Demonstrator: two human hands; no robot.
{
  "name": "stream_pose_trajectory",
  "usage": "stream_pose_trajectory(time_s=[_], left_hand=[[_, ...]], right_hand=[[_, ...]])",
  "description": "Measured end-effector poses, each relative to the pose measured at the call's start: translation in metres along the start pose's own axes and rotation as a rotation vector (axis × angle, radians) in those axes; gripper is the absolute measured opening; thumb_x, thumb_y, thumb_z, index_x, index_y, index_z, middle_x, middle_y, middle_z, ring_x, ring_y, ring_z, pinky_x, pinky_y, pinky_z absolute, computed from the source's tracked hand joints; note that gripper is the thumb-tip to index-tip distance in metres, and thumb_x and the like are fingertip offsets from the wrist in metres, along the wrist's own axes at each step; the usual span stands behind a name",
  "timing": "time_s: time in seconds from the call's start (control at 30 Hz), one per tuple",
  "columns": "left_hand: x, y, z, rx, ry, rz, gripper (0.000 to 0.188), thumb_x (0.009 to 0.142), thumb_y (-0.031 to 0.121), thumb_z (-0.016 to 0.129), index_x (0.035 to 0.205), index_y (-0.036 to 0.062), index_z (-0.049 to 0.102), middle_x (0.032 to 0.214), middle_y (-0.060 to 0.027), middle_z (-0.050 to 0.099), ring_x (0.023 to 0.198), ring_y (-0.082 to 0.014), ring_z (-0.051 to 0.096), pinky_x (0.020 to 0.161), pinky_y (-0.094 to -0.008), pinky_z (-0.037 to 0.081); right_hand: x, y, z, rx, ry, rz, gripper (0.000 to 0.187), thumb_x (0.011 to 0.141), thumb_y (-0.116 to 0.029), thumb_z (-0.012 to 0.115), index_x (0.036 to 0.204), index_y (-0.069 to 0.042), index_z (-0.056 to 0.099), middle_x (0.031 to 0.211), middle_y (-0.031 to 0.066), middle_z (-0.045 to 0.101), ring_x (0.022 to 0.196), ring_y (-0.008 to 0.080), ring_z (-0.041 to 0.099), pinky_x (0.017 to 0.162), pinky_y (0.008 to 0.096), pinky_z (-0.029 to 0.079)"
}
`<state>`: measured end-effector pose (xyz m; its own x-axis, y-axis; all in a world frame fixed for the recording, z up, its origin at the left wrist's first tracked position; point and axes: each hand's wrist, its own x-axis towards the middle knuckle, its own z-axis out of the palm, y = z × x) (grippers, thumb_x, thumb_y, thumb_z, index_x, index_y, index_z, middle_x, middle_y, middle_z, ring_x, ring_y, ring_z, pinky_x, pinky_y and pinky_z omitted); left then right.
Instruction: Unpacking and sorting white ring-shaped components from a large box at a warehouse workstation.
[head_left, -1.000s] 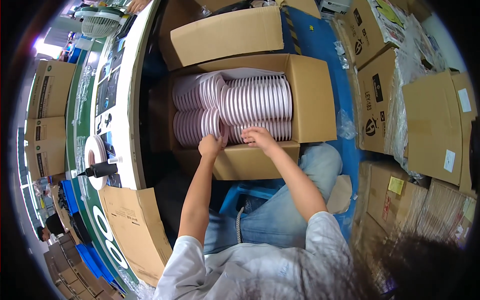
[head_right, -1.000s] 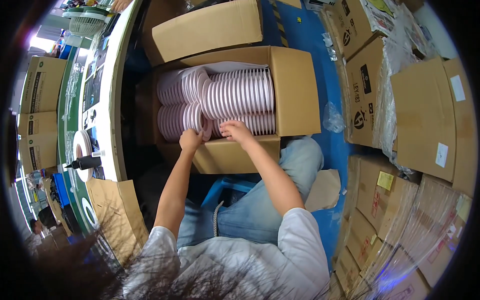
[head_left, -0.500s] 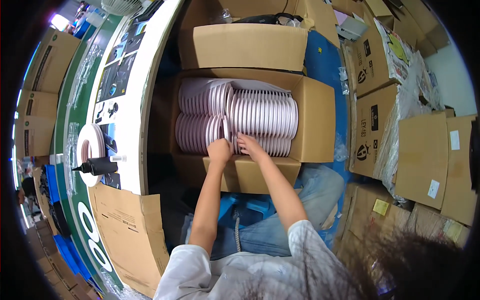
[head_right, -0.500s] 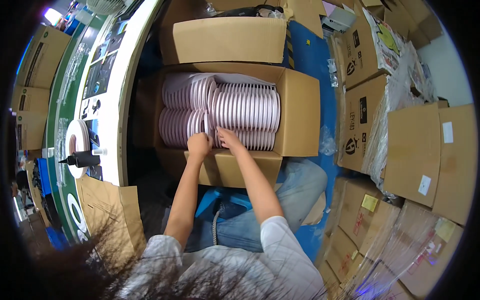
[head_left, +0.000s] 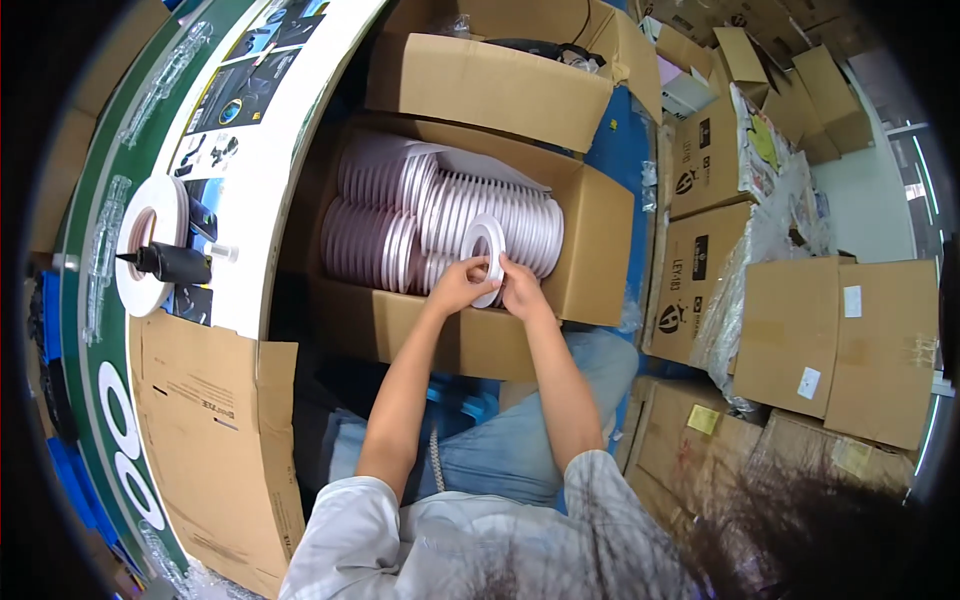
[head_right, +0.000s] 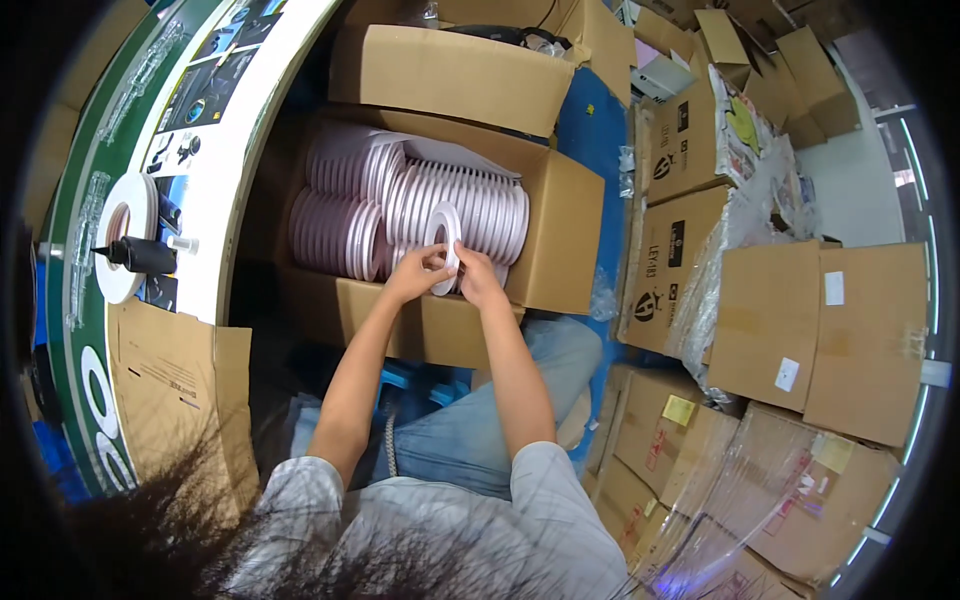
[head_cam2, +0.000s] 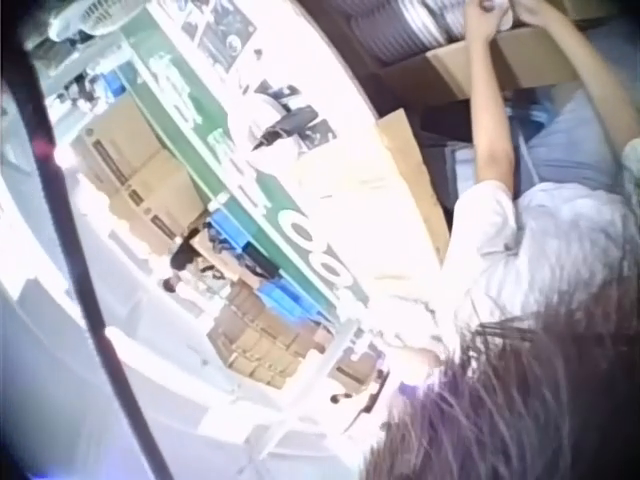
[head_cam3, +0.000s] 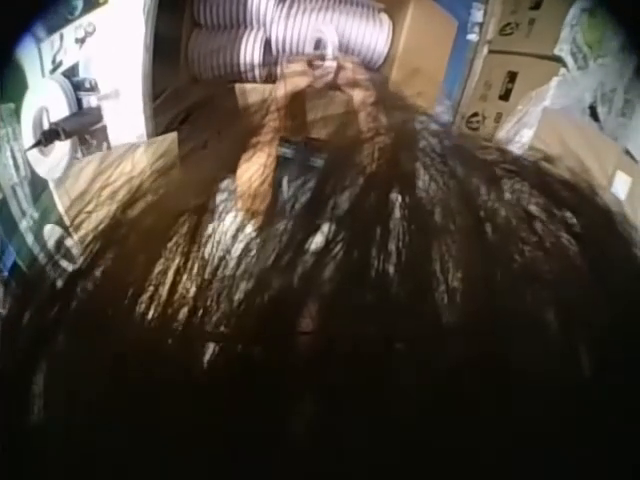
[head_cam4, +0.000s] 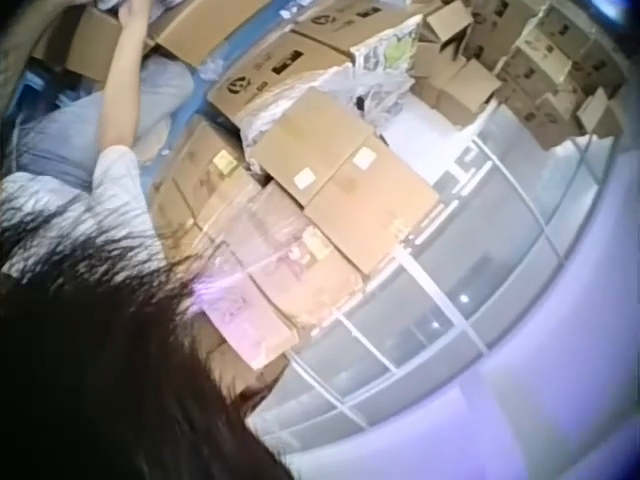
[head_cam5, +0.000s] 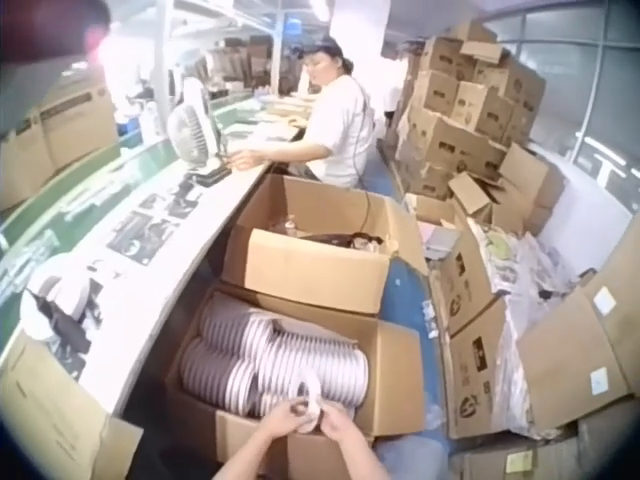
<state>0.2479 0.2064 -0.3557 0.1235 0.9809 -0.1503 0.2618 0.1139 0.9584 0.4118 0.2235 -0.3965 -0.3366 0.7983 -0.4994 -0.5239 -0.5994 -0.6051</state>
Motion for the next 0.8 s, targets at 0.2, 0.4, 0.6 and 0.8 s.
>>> stream_pose_trajectory(time_s=[0.2,0.4,0.6,0.8], left_hand=[[-0.011,-0.005,0.020,-0.088,-0.156,0.044,0.039,0.070,0.019,0.077,0.098,-0.0049,0.065,0.087,-0.0138,0.069,0.079,-0.0178,0.066,0.076,-0.0304,0.051],[-0.005,-0.011,0.018,-0.320,-0.222,-0.082,0.029,0.076,0.018,0.070,0.095,-0.0030,0.065,0.084,-0.0105,0.068,0.076,-0.0173,0.064,0.071,-0.0290,0.050],[-0.006,-0.028,-0.019,-0.784,0.106,-0.208,0.039,0.088,0.031,0.048,0.095,-0.0049,0.061,0.078,-0.0103,0.065,0.069,-0.0190,0.062,0.068,-0.0306,0.048],[-0.005,-0.039,-0.047,-1.248,0.255,-0.243,0.043,0.089,0.038,0.039,0.097,-0.0013,0.056,0.071,-0.0092,0.059,0.062,-0.0216,0.057,0.062,-0.0325,0.047]], right_hand=[[-0.026,-0.008,-0.001,0.091,0.034,-0.008,0.045,0.093,-0.035,0.053,0.113,0.006,0.052,0.105,0.0164,0.060,0.097,0.0285,0.060,0.089,0.0394,0.046],[-0.032,-0.011,-0.012,0.056,0.112,-0.148,0.044,0.091,-0.037,0.056,0.116,0.000,0.054,0.109,0.0115,0.061,0.102,0.0240,0.056,0.094,0.0379,0.041],[-0.039,-0.018,-0.014,0.148,0.223,-0.162,0.045,0.090,-0.038,0.053,0.117,-0.002,0.055,0.112,0.0099,0.062,0.104,0.0224,0.055,0.095,0.0357,0.038],[-0.038,-0.022,-0.021,0.100,0.174,-0.217,0.051,0.093,-0.041,0.043,0.119,0.003,0.051,0.114,0.0153,0.059,0.106,0.0265,0.057,0.085,0.0402,0.048]])
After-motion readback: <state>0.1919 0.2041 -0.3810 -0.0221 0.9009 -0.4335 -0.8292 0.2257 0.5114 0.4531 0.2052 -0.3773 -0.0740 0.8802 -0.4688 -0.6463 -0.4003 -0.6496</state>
